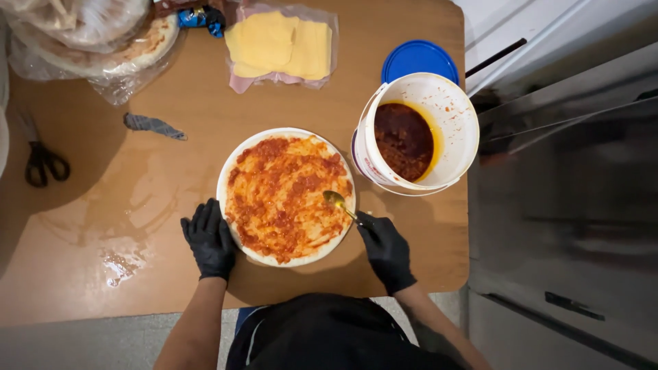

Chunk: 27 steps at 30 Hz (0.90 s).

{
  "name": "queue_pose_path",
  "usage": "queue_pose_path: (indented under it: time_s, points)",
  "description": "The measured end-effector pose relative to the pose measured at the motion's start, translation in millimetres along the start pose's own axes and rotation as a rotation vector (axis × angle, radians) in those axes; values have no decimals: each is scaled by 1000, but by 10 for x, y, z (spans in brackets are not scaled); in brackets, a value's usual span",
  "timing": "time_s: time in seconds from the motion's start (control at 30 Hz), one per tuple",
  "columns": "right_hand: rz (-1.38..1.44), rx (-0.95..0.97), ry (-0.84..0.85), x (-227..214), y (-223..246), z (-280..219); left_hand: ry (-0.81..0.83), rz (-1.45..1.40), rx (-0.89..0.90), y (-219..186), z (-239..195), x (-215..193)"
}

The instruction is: Spreading tomato sauce on pizza dough bases and adding slices of ham and cheese to assemble pizzas.

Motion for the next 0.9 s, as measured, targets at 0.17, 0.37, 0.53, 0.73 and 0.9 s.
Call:
queue_pose_path:
  time_s: [0.17,0.37,0.53,0.73,0.9]
  points:
    - [-289,-365,-68,434,-300,-333,-3,9,5,-9,-11,-22]
    - [-318,-357,-77,395,-318,-464,64,20,0,14,-144,-21]
    - [11,3,-32,275,-397,-210,64,9,13,43,-90,13]
    - [313,739,329,676,-1043,-501,48,28,-27,-12,14,-24]
    - [226,676,429,623,-776,-547,53,40,-2,-46,35,-37]
Point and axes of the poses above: each hand's wrist, its own z-axis towards the middle knuckle, its own x-axis out of the palm, y = z × x, the point moved 7 cm from there along z, towards the middle knuckle, and after that the axes turned 8 degrees about -y, right-handed, at the moved point
